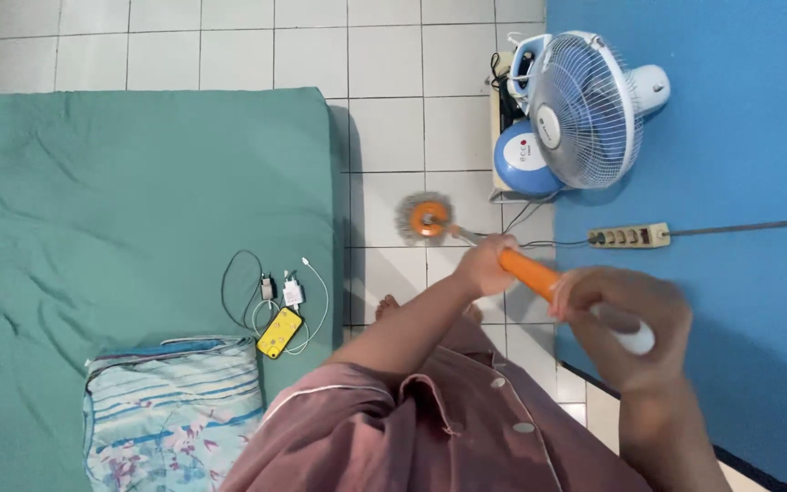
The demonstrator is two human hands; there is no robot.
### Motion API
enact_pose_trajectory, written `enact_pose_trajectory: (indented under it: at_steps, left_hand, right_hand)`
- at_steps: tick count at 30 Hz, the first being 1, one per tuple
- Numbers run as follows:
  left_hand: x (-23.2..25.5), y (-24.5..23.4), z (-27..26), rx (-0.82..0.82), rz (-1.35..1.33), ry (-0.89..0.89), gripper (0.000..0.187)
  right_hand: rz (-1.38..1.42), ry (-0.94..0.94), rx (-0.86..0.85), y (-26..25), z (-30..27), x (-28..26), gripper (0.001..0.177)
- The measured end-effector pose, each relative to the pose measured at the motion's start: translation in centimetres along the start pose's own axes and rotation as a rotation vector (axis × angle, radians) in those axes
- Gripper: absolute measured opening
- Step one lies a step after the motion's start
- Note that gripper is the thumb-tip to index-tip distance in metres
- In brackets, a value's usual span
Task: The recorder mops the tiled floor of a bedroom and small hallway, then hangs a towel and picks up a small rug.
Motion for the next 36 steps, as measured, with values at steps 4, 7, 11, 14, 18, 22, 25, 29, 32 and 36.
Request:
enact_pose_trajectory:
  at_steps: [4, 7, 11, 14, 18, 22, 25, 29, 32, 36]
  left_hand:
    - [1.9, 3.3, 0.1, -0.122, -0.117, 0.025, 0.027]
    - [3.4, 3.2, 0.9, -0.094, 0.006, 0.014, 0.035]
    - [4.9, 2.8, -0.2, -0.249, 0.332, -0.023, 0.029]
    - [2.3, 2.7, 0.9, -0.22, 0.486, -0.079, 0.026]
    - [-2.0, 2.8, 2.4, 0.046, 0.509, -0.256, 0.025]
    - [-2.7, 3.0, 2.2, 0.229, 0.454, -0.411, 0.031]
    - [-2.5, 3.4, -0.5, 0.326, 0.388, -0.517, 0.027]
    - [0.2, 2.8, -6.2, 0.517, 0.331, -0.469, 0.023]
    - [2.4, 1.8, -9.6, 0.619, 0.247, -0.512, 0.024]
    - [2.5, 1.7, -10.6, 0.692, 0.221, -0.601, 0.019]
  right_hand:
    - [-0.174, 0.005, 0.017, -2.2, -1.7, 0.6, 0.008]
    - [-0.262, -0.16, 0.116, -4.3, -2.6, 0.9, 0.009]
    - [-0.04, -0.134, 0.085, -6.1, -5.2, 3.7, 0.009]
    - [0.052, -0.188, 0.027, -6.1, -6.1, 8.3, 0.006]
    - [0.303, -0.258, -0.005, -5.3, -4.0, 10.9, 0.008]
    - [0.369, -0.192, -0.14, -6.2, -3.9, 12.8, 0.012]
    - [0.455, -0.083, -0.231, -7.5, -3.5, 13.8, 0.013]
    - [0.533, 0.112, -0.301, -8.0, -1.5, 11.2, 0.02]
    - [0.521, 0.15, -0.373, -6.7, -0.7, 8.6, 0.024]
    - [0.439, 0.047, -0.421, -5.9, -1.0, 5.7, 0.023]
Point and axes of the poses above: each hand's wrist, its own z-axis towards the middle knuckle, its own y-axis out of the palm, x = y × z, the point moved 6 cm from there along z, towards the middle knuckle, and after that the axes turned 13 degrees about x, right-handed, at the moved point
